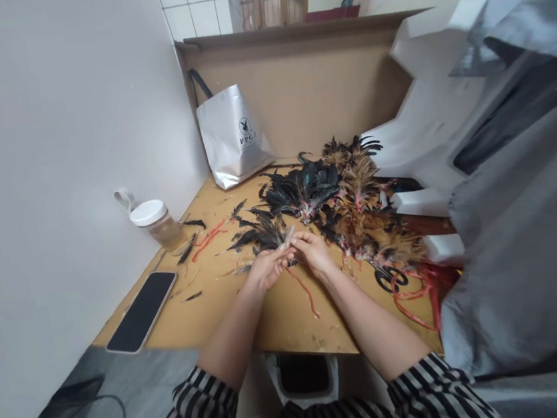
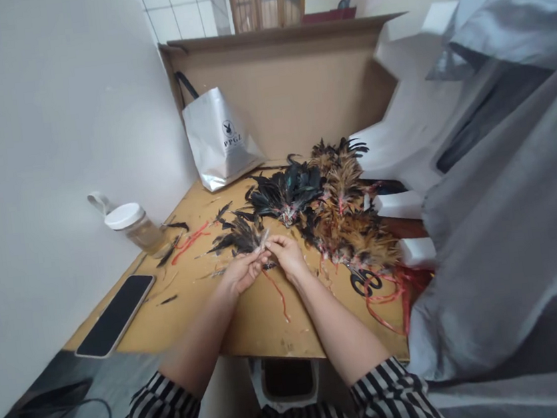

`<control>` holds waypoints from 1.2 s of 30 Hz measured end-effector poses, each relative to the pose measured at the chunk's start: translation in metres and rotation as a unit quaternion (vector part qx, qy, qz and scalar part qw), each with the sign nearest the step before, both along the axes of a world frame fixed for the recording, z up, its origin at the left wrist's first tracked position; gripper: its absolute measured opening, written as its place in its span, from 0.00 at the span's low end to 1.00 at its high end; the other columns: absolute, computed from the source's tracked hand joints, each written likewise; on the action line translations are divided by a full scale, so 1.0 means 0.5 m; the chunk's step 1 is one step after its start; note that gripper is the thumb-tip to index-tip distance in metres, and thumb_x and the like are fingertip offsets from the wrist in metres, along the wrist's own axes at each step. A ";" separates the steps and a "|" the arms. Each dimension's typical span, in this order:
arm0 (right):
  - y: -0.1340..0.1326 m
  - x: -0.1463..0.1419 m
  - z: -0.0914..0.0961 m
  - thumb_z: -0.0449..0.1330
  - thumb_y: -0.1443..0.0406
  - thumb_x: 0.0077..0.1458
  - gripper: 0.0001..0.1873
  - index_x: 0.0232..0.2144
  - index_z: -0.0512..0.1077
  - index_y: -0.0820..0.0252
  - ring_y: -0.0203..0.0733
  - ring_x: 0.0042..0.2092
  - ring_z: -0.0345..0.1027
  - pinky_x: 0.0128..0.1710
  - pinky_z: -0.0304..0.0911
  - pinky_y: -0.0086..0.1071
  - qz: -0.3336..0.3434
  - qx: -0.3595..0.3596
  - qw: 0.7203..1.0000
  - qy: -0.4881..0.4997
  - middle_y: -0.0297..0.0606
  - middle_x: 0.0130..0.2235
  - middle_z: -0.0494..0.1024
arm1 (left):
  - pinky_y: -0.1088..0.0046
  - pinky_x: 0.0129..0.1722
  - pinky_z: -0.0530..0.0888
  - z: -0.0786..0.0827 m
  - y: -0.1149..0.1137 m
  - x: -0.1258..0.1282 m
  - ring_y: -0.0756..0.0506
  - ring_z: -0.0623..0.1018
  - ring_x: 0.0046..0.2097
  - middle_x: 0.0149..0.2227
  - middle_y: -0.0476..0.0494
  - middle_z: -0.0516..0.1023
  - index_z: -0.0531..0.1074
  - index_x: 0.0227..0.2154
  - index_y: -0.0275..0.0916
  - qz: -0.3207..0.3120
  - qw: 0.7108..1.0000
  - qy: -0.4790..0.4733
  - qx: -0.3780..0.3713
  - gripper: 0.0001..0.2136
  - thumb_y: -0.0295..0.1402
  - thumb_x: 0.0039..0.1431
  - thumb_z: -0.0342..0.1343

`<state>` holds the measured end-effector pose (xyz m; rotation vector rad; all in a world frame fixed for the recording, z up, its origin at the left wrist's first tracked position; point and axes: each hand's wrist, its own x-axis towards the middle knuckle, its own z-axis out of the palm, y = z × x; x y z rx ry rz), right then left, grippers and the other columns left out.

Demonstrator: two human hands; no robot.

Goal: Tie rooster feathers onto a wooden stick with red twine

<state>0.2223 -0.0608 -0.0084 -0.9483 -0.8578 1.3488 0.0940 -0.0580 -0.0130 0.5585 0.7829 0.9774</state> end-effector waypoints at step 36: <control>0.000 0.029 0.004 0.62 0.62 0.40 0.09 0.25 0.73 0.62 0.30 0.24 0.65 0.22 0.53 0.22 0.162 -0.051 0.983 -0.072 0.35 0.24 0.75 | 0.80 0.18 0.63 -0.020 -0.013 -0.012 0.55 0.68 0.18 0.17 0.45 0.72 0.73 0.20 0.29 0.035 0.976 0.172 0.129 0.13 0.37 0.43 0.63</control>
